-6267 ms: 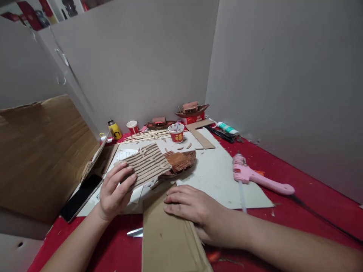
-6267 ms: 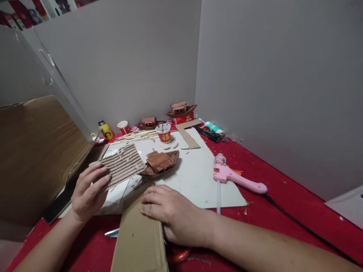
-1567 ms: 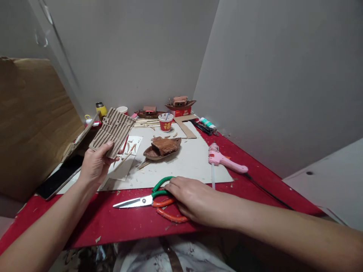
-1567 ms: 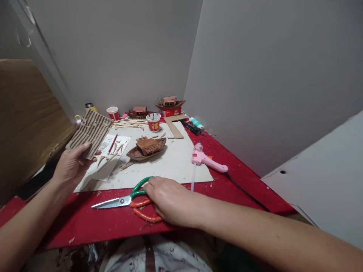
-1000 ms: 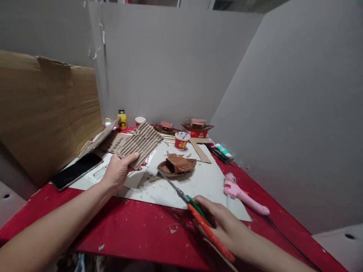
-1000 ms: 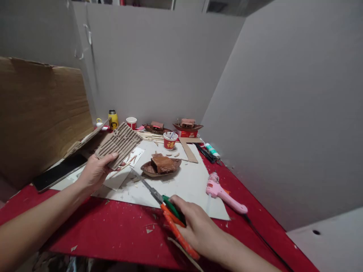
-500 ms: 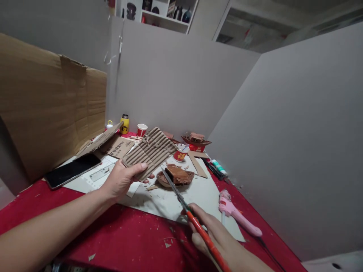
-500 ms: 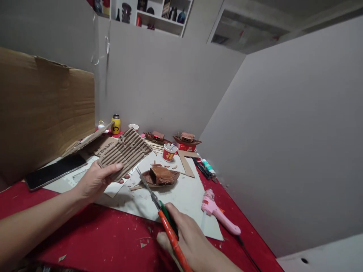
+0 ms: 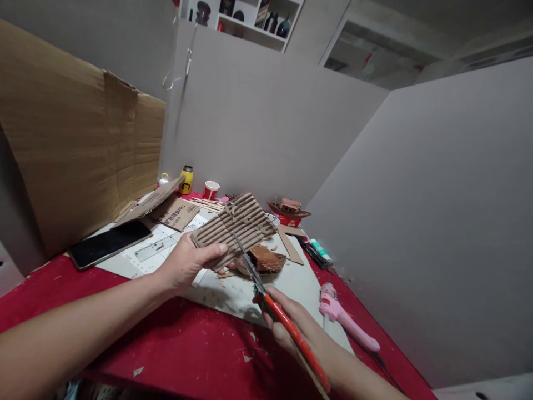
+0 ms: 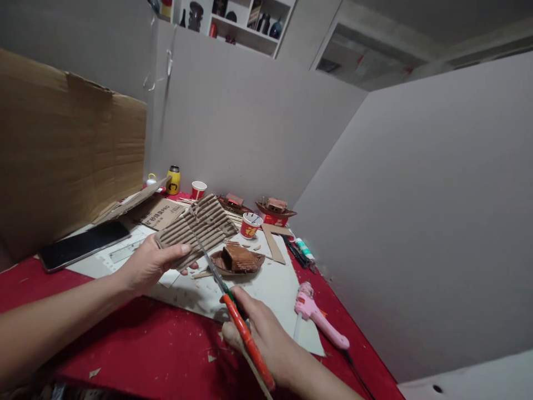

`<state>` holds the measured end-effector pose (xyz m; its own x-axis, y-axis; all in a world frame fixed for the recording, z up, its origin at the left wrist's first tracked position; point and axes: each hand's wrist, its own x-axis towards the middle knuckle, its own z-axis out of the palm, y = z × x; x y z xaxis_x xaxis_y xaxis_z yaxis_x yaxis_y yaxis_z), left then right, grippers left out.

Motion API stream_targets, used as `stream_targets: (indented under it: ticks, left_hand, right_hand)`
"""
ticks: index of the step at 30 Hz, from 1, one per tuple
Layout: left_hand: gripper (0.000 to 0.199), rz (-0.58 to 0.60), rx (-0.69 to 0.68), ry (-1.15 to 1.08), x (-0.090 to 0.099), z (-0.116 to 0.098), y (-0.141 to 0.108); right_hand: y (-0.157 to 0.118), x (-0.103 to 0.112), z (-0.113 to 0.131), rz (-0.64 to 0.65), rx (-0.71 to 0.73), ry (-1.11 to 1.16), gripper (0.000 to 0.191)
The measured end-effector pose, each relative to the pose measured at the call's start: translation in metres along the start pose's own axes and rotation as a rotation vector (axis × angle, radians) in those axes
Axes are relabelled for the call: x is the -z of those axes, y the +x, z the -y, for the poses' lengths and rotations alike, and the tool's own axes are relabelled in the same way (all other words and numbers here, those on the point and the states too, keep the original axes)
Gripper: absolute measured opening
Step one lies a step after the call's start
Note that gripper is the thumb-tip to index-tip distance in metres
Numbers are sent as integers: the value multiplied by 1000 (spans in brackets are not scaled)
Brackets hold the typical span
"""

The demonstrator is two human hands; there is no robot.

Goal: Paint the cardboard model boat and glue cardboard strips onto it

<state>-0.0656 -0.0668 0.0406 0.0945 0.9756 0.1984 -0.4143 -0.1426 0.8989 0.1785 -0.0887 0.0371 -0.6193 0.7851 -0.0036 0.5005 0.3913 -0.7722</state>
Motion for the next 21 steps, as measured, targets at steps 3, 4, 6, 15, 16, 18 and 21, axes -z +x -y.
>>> stream_targets:
  ticks: [3, 4, 6, 15, 16, 18, 21]
  left_hand:
    - [25, 8, -14, 5, 1, 0, 1]
    - [24, 10, -15, 2, 1, 0, 1]
    - [22, 22, -17, -1, 2, 2, 2]
    - [20, 57, -20, 10, 5, 5, 2]
    - [20, 50, -19, 8, 6, 5, 2]
    - [20, 40, -15, -1, 6, 5, 3]
    - [20, 35, -10, -8, 6, 6, 3]
  right_hand:
    - [2, -2, -5, 36, -13, 84, 40]
    - [3, -3, -6, 25, -22, 100, 41]
    - [4, -4, -8, -3, -29, 119, 44]
    - [9, -10, -19, 14, -57, 233, 49]
    - [10, -11, -20, 6, -59, 231, 49]
    - [10, -11, -21, -11, -45, 217, 48]
    - [11, -12, -22, -45, -32, 178, 48]
